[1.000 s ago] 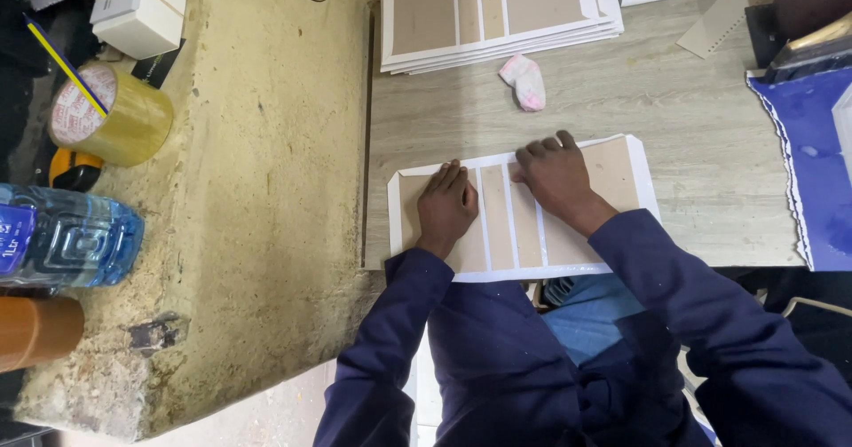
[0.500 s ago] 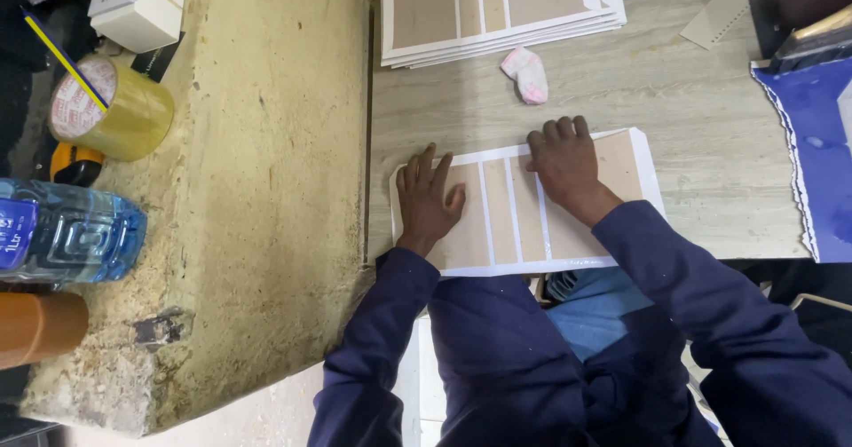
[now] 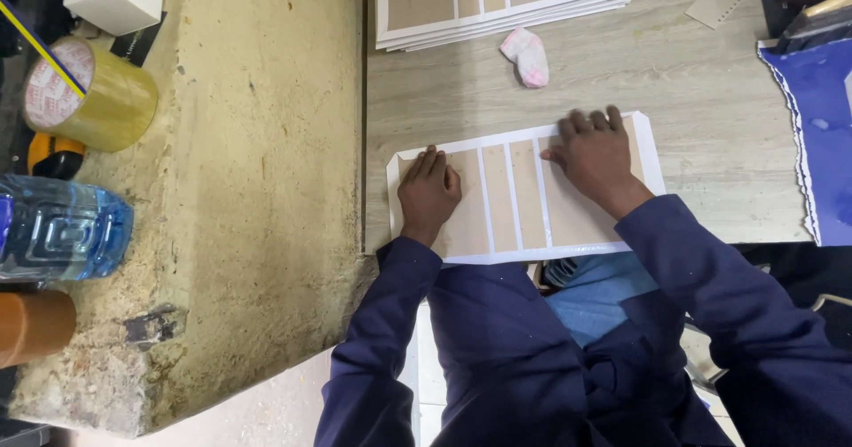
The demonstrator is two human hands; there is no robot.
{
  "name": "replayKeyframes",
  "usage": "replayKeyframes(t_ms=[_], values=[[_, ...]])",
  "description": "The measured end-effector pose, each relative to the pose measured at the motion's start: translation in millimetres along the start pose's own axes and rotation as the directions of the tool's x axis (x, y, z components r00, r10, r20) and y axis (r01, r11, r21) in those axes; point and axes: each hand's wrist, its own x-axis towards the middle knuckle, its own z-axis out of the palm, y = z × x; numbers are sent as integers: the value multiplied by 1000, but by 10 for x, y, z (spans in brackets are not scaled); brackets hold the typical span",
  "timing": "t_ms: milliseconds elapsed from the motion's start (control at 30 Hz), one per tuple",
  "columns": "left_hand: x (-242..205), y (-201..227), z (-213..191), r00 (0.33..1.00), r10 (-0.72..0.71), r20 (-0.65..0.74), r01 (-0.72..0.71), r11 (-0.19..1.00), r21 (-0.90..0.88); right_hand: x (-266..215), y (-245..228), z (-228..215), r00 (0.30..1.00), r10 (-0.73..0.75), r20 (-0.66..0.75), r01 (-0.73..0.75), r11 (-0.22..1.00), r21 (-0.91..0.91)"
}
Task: The person assembles a paper craft by folding a white sheet with brown inserts and pressing the edges. They use a small pink cloth to rub and smooth the surface of the paper, then stack the finished item with others on the table.
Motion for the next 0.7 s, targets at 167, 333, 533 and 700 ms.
replayKeyframes(t_ms=[167,333,533,700], values=[[11,37,-62,999,-39,21,39,999,-4,-195,-299,-135,993,122,-3,-120,976,-180],[34,9,-57,1000,-8,-3,8,1000,6,210,-92,107,994,28,108,8,947,-320],[13,-46,-71,963,16,268,22,990,-138,1249,202,254,927,-235,-292,273,957,98],[25,-20,-49,986,-46,160,68,988,-135,947,-268,93,951,-309,-22,277,814,511]])
